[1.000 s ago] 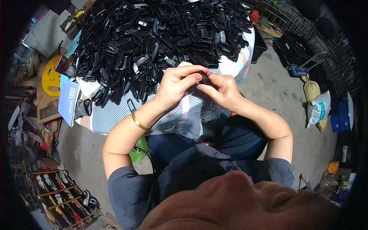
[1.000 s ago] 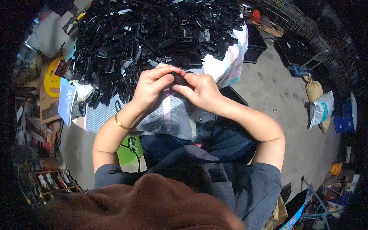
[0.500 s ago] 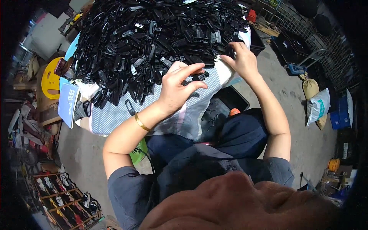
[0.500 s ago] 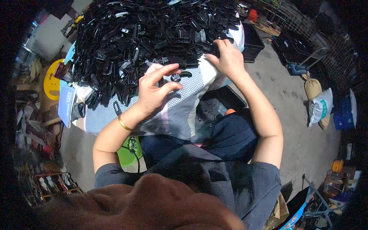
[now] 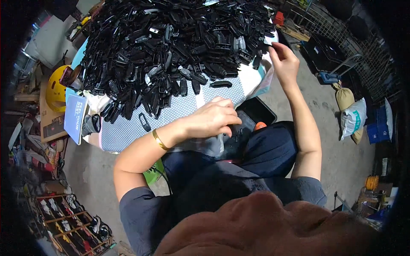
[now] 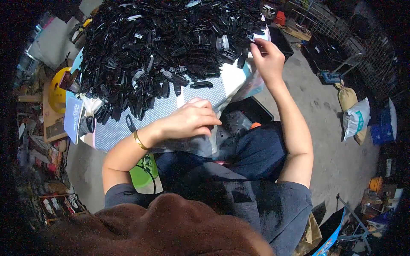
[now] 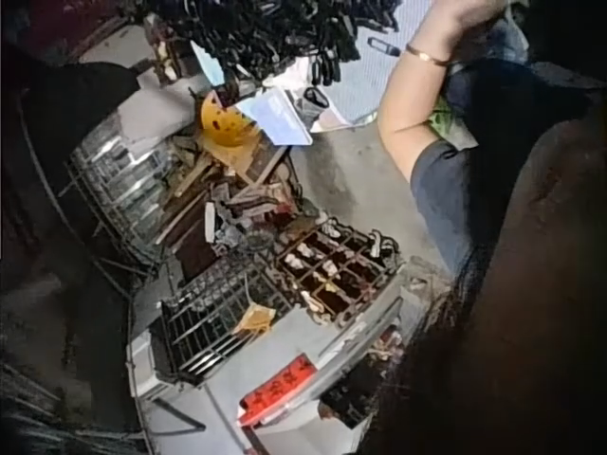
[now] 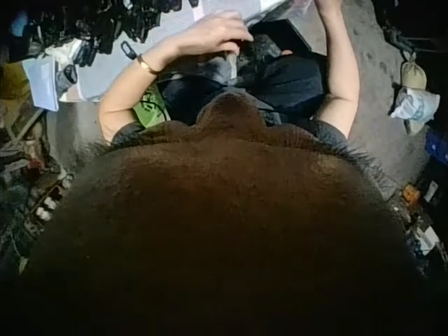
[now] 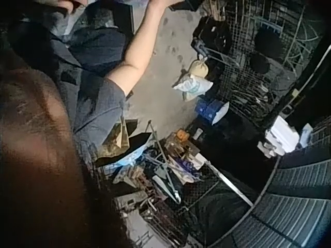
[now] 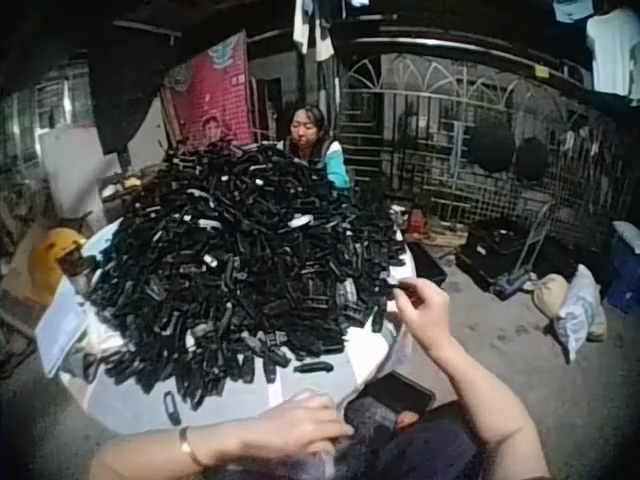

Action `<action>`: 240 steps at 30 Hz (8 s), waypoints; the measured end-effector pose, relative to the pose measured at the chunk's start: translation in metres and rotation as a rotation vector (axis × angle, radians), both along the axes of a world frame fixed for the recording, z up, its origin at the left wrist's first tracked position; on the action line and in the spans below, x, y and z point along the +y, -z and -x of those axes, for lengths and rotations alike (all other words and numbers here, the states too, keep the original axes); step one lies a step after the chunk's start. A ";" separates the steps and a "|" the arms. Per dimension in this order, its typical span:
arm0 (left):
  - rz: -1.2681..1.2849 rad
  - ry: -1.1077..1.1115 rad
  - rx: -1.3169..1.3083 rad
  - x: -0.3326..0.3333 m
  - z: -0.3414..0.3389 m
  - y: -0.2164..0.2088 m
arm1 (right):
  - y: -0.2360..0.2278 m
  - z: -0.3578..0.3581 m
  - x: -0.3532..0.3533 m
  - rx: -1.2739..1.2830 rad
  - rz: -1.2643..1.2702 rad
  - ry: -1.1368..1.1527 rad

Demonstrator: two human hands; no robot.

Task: The recorder sorts through a large pile of black plastic clips or buckles on a table, likely for quality control or packaging.

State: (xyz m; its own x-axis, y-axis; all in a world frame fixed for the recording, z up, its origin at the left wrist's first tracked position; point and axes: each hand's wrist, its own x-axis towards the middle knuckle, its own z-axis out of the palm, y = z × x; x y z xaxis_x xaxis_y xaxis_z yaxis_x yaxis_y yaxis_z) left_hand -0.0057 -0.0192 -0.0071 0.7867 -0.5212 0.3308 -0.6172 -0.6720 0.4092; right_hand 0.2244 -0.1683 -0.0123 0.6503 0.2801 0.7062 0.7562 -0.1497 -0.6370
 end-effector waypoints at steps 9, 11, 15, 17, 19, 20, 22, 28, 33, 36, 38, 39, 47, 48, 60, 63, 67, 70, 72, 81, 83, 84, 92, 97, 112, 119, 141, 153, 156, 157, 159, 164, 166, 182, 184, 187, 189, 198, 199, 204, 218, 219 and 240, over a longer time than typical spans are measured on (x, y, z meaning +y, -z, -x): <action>0.521 -0.546 -0.148 -0.003 -0.001 -0.017 | -0.032 0.091 0.008 0.033 0.338 -0.594; 0.444 -0.661 -0.115 -0.003 0.002 -0.018 | -0.034 0.088 0.010 0.061 0.371 -0.659; 0.370 -0.560 -0.063 0.015 0.000 -0.010 | -0.044 0.094 0.020 0.007 0.444 -0.816; 0.470 -0.514 -0.045 0.020 -0.003 -0.013 | -0.055 0.087 0.029 -0.023 0.491 -0.904; 1.065 -0.444 0.569 0.030 -0.003 -0.012 | -0.077 0.067 0.040 0.183 0.638 -1.028; 1.131 -0.409 0.576 0.031 -0.005 -0.009 | -0.083 0.049 0.052 0.031 0.468 -0.937; 1.257 -0.415 0.676 0.026 -0.008 -0.014 | -0.090 0.015 0.083 -0.189 0.351 -0.480; 1.283 -0.463 0.709 0.022 -0.009 -0.013 | -0.086 -0.023 0.148 -0.670 0.415 -0.159; 1.268 -0.465 0.681 0.026 -0.007 -0.008 | -0.098 -0.023 0.149 -0.732 0.568 -0.238; 1.264 -0.439 0.630 0.027 -0.007 -0.008 | -0.119 0.000 0.133 -0.691 0.496 -0.278; 1.206 -0.426 0.597 0.025 -0.008 -0.009 | -0.120 0.006 0.129 -0.683 0.463 -0.296; 1.211 -0.429 0.598 0.024 -0.008 -0.009 | -0.121 0.014 0.127 -0.685 0.424 -0.308; 1.441 -0.444 -0.186 0.034 0.002 -0.030 | -0.076 0.070 0.082 -0.513 0.557 -0.795; 1.370 -0.465 -0.195 0.037 0.006 -0.032 | -0.065 0.078 0.076 -0.445 0.593 -0.821; 1.344 -0.738 -0.258 0.047 -0.011 -0.019 | -0.021 0.100 0.072 0.323 0.202 -0.671; 1.324 -0.753 -0.242 0.047 -0.010 -0.022 | -0.029 0.097 0.075 0.227 0.162 -0.655; 1.192 -0.722 -0.081 0.041 -0.011 -0.017 | -0.048 0.094 0.056 0.009 0.305 -0.564; 1.135 -0.566 0.115 0.036 -0.010 -0.016 | -0.045 0.098 0.052 0.035 0.220 -0.597; 1.238 -0.446 0.215 0.032 -0.008 -0.017 | -0.039 0.104 0.054 0.084 0.123 -0.635; 1.195 -0.459 0.087 0.023 -0.006 -0.016 | -0.043 0.114 0.044 -0.061 0.032 -0.537; 1.045 -0.524 -0.005 0.024 -0.004 -0.016 | -0.041 0.112 0.043 -0.082 0.129 -0.571; 1.044 -0.522 -0.007 0.026 -0.004 -0.016 | -0.039 0.111 0.044 -0.166 0.122 -0.554; 1.232 -0.549 0.159 0.024 -0.004 -0.008 | -0.038 0.118 0.046 -0.434 0.261 -0.350; 1.244 -0.545 0.120 0.024 -0.004 -0.016 | -0.040 0.123 0.049 -0.502 0.176 -0.328; 1.028 -0.478 0.100 0.038 -0.002 -0.022 | -0.026 0.117 0.037 -0.030 0.309 -0.608; 0.469 -0.540 -0.355 0.016 0.003 -0.029 | -0.020 0.100 0.032 0.686 0.410 -1.049; 0.209 -0.711 -0.206 0.044 -0.018 -0.029 | -0.047 0.100 0.012 -0.377 0.734 -0.574; -0.039 -0.528 0.104 0.042 0.010 -0.040 | -0.015 0.074 0.029 -0.343 0.881 -0.192; 0.034 -0.554 0.103 0.041 0.007 -0.035 | -0.022 0.075 0.025 -0.301 0.888 -0.240; 0.074 -0.592 0.060 0.040 0.006 -0.034 | -0.023 0.074 0.024 -0.244 0.890 -0.259; 0.082 -0.625 0.040 0.038 0.004 -0.035 | -0.024 0.071 0.023 -0.185 0.894 -0.275; 0.521 -0.721 0.132 0.027 -0.002 -0.030 | -0.031 0.088 0.027 0.213 0.486 -0.489; 0.898 -0.634 0.381 0.024 -0.005 -0.030 | -0.026 0.102 0.032 0.147 0.231 -0.586; 1.319 -0.524 0.308 0.040 -0.001 -0.026 | -0.026 0.099 0.027 -0.140 0.619 -0.541; 1.249 -0.504 0.310 0.037 -0.002 -0.031 | -0.033 0.093 0.021 0.013 0.483 -0.534; 1.253 -0.479 0.375 0.031 -0.004 -0.029 | -0.042 0.104 0.021 0.345 0.237 -0.693; 1.356 -0.458 0.418 0.030 -0.003 -0.032 | -0.040 0.105 0.025 0.050 0.256 -0.717; 1.503 -0.358 0.544 0.038 -0.004 -0.028 | -0.035 0.105 0.033 -0.207 0.166 -0.736; 1.540 -0.327 0.547 0.037 -0.004 -0.028 | -0.034 0.104 0.034 -0.206 0.165 -0.734; 1.266 -0.305 0.400 0.031 -0.001 -0.032 | -0.026 0.103 0.034 0.166 0.113 -0.740; 0.929 -0.576 0.101 0.028 -0.002 -0.023 | -0.023 0.116 0.041 0.078 0.075 -0.584; 1.083 -0.574 0.125 0.023 -0.002 -0.021 | -0.022 0.117 0.042 -0.085 0.067 -0.515; 0.419 -0.565 0.248 0.050 0.015 -0.065 | -0.058 0.104 0.012 0.027 1.023 -0.967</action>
State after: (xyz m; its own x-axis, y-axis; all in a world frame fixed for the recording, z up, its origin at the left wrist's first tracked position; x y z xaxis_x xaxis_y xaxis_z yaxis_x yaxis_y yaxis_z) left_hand -0.0210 0.0305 0.0581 0.9748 0.1152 0.1910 -0.0806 -0.6166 0.7831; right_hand 0.1206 -0.1563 0.0452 -0.0816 0.9927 -0.0883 0.8147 0.0154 -0.5796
